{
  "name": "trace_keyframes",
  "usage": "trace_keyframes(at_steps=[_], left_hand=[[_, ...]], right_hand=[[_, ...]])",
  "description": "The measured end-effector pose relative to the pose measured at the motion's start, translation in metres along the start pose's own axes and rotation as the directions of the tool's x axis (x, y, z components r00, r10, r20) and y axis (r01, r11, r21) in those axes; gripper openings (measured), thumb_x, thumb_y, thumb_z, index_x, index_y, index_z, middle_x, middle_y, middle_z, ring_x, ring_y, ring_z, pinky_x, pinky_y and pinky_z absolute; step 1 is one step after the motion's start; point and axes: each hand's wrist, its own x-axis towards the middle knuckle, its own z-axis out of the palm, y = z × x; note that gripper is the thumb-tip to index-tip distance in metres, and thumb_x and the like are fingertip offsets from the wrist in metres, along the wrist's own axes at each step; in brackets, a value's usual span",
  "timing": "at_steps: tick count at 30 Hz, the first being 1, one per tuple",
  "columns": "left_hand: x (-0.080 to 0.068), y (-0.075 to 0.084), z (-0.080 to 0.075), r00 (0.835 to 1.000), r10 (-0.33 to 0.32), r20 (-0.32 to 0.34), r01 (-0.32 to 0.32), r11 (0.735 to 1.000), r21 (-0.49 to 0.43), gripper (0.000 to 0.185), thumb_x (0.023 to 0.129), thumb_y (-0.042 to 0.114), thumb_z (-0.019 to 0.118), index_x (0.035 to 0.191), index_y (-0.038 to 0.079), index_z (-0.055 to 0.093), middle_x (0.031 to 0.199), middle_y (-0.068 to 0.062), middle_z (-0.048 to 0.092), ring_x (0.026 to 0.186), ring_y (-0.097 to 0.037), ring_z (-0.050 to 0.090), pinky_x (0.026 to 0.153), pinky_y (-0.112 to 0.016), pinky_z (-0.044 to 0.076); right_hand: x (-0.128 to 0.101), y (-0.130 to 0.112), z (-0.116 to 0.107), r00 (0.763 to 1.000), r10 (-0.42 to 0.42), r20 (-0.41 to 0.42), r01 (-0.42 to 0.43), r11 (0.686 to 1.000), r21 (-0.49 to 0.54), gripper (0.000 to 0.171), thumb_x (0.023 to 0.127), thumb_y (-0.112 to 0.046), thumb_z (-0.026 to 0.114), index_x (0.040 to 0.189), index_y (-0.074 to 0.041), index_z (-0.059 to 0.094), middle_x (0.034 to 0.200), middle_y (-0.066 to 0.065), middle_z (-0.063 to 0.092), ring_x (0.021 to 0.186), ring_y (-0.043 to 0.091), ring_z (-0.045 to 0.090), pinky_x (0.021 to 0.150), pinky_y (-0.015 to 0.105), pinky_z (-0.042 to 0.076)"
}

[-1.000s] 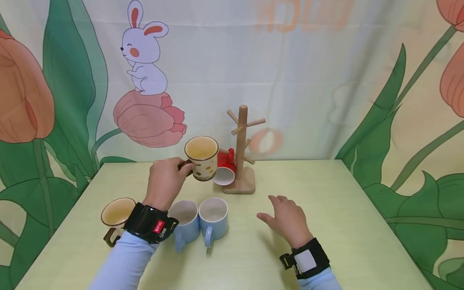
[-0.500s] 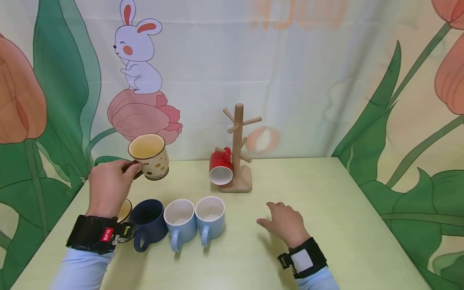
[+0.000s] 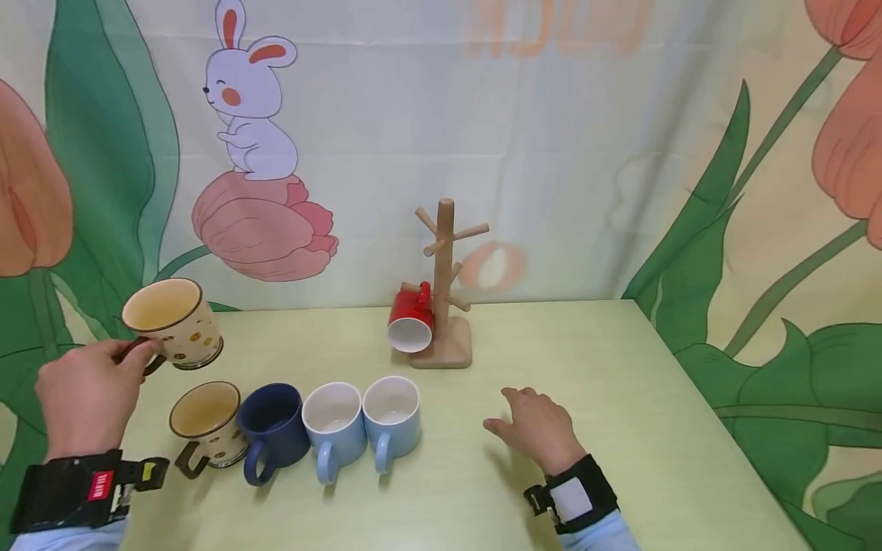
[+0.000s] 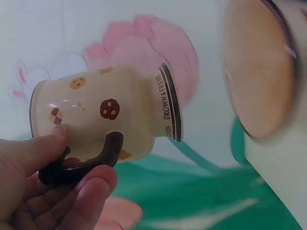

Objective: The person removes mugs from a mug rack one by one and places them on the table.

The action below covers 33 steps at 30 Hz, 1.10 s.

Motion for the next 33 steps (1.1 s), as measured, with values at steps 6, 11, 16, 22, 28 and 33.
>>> trace_keyframes(at_steps=[6, 11, 16, 22, 28, 33], left_hand=[[-0.009, -0.042, 0.002, 0.959, -0.268, 0.094, 0.271, 0.963, -0.012, 0.045, 0.105, 0.024, 0.052, 0.102, -0.02, 0.061, 0.074, -0.03, 0.06, 0.062, -0.037, 0.051, 0.054, -0.039, 0.035], [-0.019, -0.076, 0.013, 0.917, -0.381, 0.119, 0.391, 0.918, -0.073, 0.042, 0.105, 0.022, 0.05, 0.103, -0.019, 0.059, 0.067, -0.025, 0.057, 0.056, -0.03, 0.049, 0.044, -0.035, 0.034], [-0.032, -0.092, 0.023, 0.908, -0.395, 0.137, 0.407, 0.91, -0.075, 0.04, 0.104, 0.02, 0.052, 0.097, -0.018, 0.059, 0.06, -0.017, 0.055, 0.053, -0.026, 0.045, 0.045, -0.035, 0.034], [-0.049, -0.099, 0.027, 0.911, -0.365, 0.19, 0.377, 0.926, -0.026, 0.045, 0.102, 0.026, 0.055, 0.093, -0.018, 0.062, 0.056, -0.011, 0.057, 0.052, -0.023, 0.048, 0.047, -0.035, 0.036], [-0.06, -0.097, 0.032, 0.9, -0.357, 0.248, 0.348, 0.934, 0.08, 0.05, 0.103, 0.035, 0.054, 0.089, -0.012, 0.064, 0.058, -0.009, 0.059, 0.062, -0.031, 0.055, 0.055, -0.04, 0.039], [-0.066, -0.093, 0.035, 0.929, -0.281, 0.24, 0.257, 0.958, 0.127, 0.046, 0.101, 0.034, 0.056, 0.094, -0.01, 0.066, 0.062, -0.014, 0.062, 0.079, -0.05, 0.057, 0.076, -0.058, 0.038]], right_hand=[[0.0, 0.001, 0.002, 1.0, 0.01, -0.002, -0.01, 1.0, 0.012, 0.06, 0.088, -0.045, 0.072, 0.129, -0.002, 0.063, 0.118, 0.02, 0.065, 0.102, 0.039, 0.064, 0.08, 0.052, 0.052], [-0.002, 0.003, 0.004, 1.0, 0.02, 0.004, -0.02, 1.0, 0.019, 0.06, 0.087, -0.044, 0.072, 0.128, -0.002, 0.063, 0.117, 0.02, 0.065, 0.102, 0.039, 0.064, 0.08, 0.052, 0.052], [-0.003, 0.004, 0.005, 1.0, 0.018, 0.0, -0.018, 0.999, 0.027, 0.059, 0.087, -0.045, 0.072, 0.127, -0.002, 0.064, 0.116, 0.02, 0.065, 0.102, 0.039, 0.064, 0.08, 0.052, 0.052], [-0.002, 0.004, 0.004, 1.0, 0.007, -0.002, -0.007, 1.0, 0.026, 0.059, 0.087, -0.046, 0.072, 0.128, -0.003, 0.064, 0.116, 0.019, 0.066, 0.101, 0.037, 0.065, 0.079, 0.051, 0.052], [-0.002, 0.005, 0.002, 1.0, 0.017, 0.011, -0.017, 0.999, 0.03, 0.059, 0.088, -0.045, 0.071, 0.128, -0.003, 0.063, 0.117, 0.019, 0.066, 0.103, 0.037, 0.064, 0.081, 0.052, 0.052], [-0.002, 0.007, 0.002, 1.0, 0.024, 0.016, -0.024, 0.999, 0.036, 0.059, 0.088, -0.045, 0.072, 0.128, -0.002, 0.063, 0.117, 0.019, 0.066, 0.103, 0.037, 0.064, 0.082, 0.052, 0.052]])
